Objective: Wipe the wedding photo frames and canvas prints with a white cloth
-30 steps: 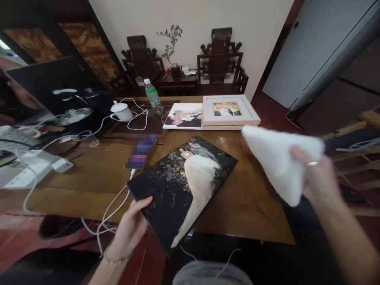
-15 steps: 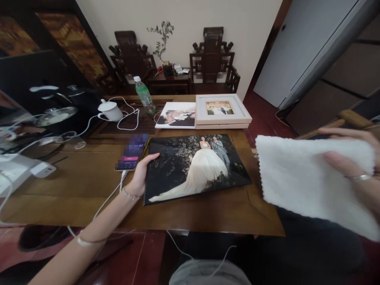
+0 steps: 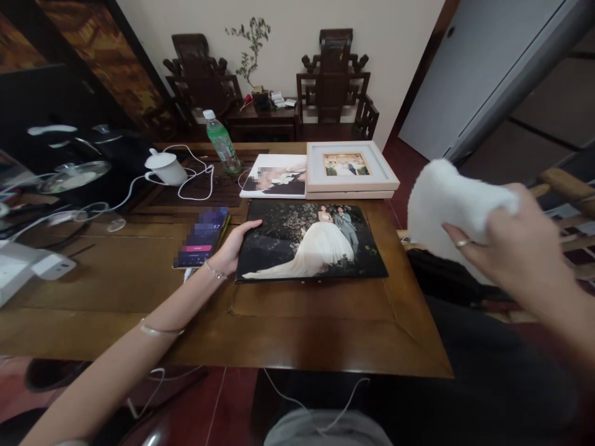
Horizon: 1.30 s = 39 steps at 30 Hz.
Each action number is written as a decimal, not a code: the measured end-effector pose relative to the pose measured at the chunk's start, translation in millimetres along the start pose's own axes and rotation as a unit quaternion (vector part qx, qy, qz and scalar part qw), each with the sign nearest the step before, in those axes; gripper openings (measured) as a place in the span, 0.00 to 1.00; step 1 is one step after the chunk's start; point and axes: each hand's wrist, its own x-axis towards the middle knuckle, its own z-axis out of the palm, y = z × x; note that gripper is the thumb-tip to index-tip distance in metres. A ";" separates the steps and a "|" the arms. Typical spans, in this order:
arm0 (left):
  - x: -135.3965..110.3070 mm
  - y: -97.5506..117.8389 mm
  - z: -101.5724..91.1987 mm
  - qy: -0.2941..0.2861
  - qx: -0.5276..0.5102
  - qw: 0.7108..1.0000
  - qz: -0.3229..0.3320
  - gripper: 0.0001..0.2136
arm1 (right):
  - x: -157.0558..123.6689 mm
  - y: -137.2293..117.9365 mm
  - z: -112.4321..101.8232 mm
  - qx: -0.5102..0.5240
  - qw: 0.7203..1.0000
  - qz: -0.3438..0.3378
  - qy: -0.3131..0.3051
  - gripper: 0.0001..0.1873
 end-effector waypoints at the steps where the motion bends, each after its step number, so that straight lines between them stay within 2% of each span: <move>1: 2.1 0.2 0.2 -0.009 0.038 0.998 0.045 0.05 | 1.1 -15.5 6.6 0.047 0.999 -0.023 -0.002 0.08; 2: 4.2 0.4 0.2 -0.020 0.078 0.992 0.095 0.06 | 0.1 -32.4 14.2 0.090 0.995 -0.050 -0.001 0.09; 4: 8.1 0.5 -0.4 -0.045 0.136 0.974 0.174 0.10 | -6.6 -67.7 31.0 0.127 0.981 -0.137 -0.058 0.13; 7: 14.6 1.5 -3.0 -0.065 0.182 0.960 0.204 0.16 | -21.0 -111.9 52.8 0.138 0.962 -0.206 -0.116 0.11; 10: 20.7 4.2 -7.0 -0.078 0.235 0.945 0.215 0.19 | -29.6 -132.0 62.9 0.127 0.954 -0.222 -0.156 0.10; 13: 25.5 9.3 -11.5 -0.058 0.324 0.917 0.226 0.18 | -29.4 -131.7 63.2 0.129 0.949 -0.209 -0.198 0.18; 17: 32.7 16.9 -17.8 0.029 0.450 0.852 0.264 0.16 | -23.5 -127.3 62.5 0.140 0.941 -0.207 -0.228 0.18; 21: 38.3 18.7 -22.0 0.054 0.536 0.771 0.339 0.17 | -20.2 -130.9 68.9 0.143 0.941 -0.213 -0.219 0.19; 26: 35.0 10.3 -20.8 0.076 0.561 0.730 0.383 0.17 | -22.7 -135.1 77.0 0.148 0.946 -0.219 -0.188 0.18; 28: 33.4 3.6 -19.5 0.072 0.581 0.693 0.422 0.17 | -23.0 -135.7 78.4 0.149 0.946 -0.220 -0.184 0.17; 31: 33.2 -7.9 -18.1 0.052 0.594 0.625 0.504 0.28 | -21.4 -137.1 79.4 0.151 0.946 -0.217 -0.187 0.19; 34: 34.4 -16.9 -17.1 -0.014 0.623 0.567 0.539 0.33 | -19.6 -139.5 79.4 0.148 0.947 -0.209 -0.193 0.20; 36: 35.5 -20.0 -16.7 -0.057 0.640 0.545 0.538 0.30 | -19.5 -140.8 78.4 0.140 0.948 -0.207 -0.197 0.20; 39: 37.7 -21.1 -16.3 -0.084 0.653 0.542 0.523 0.27 | -19.0 -140.7 76.3 0.132 0.947 -0.211 -0.202 0.19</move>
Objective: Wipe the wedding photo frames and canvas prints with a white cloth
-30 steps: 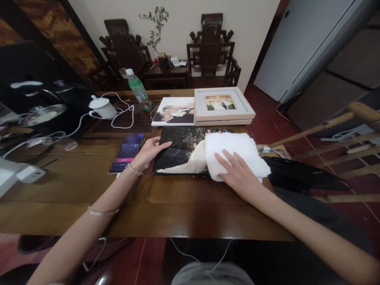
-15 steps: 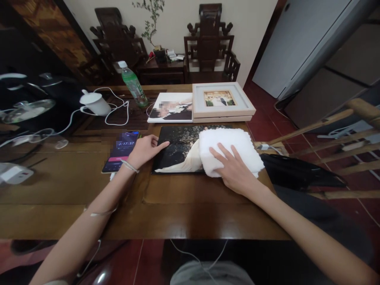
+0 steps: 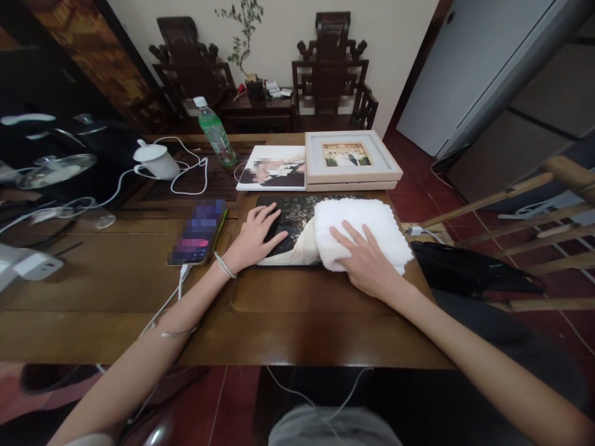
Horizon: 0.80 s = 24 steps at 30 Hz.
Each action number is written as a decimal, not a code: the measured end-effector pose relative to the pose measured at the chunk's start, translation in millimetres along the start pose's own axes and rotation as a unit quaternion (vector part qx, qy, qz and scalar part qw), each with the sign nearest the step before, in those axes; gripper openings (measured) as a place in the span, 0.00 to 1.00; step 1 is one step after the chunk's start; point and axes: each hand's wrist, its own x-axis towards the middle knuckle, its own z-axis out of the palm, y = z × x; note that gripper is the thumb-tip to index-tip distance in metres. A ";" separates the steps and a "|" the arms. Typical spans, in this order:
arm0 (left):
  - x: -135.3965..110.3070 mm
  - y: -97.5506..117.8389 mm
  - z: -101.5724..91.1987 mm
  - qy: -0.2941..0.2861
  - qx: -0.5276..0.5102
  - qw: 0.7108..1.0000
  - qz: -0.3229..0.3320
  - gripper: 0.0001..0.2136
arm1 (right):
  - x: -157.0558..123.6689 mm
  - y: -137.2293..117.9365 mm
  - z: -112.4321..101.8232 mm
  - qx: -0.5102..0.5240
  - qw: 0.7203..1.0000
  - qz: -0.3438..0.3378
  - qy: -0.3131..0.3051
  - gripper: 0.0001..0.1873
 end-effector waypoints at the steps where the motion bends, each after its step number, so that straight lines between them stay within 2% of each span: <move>1: 0.6 -0.6 0.5 -0.005 -0.003 1.000 -0.003 0.26 | 0.7 1.3 -1.0 0.002 1.000 -0.002 0.000 0.19; 4: 2.8 -2.5 1.9 -0.006 -0.012 1.000 -0.014 0.26 | 9.3 12.4 -3.9 0.014 1.000 -0.007 0.004 0.22; 10: 4.6 -2.9 1.5 -0.014 -0.030 0.999 -0.039 0.26 | 45.9 52.1 -3.1 0.028 0.999 0.018 -0.014 0.26; 12: 4.0 -1.2 -0.4 -0.027 -0.036 0.998 -0.053 0.27 | 47.1 55.2 -1.1 0.030 0.999 0.019 -0.006 0.26; 14: 3.6 1.1 -2.6 -0.043 -0.037 0.996 -0.065 0.27 | 36.1 47.9 -0.5 0.027 1.000 0.007 0.003 0.25; 20: 4.3 7.4 -6.4 -0.069 -0.026 0.994 -0.085 0.27 | -26.8 1.3 -13.3 0.037 0.997 -0.062 0.015 0.19; 24: 3.6 9.0 -7.2 -0.073 -0.022 0.993 -0.088 0.27 | -28.6 5.9 -19.1 0.049 0.996 -0.075 0.027 0.19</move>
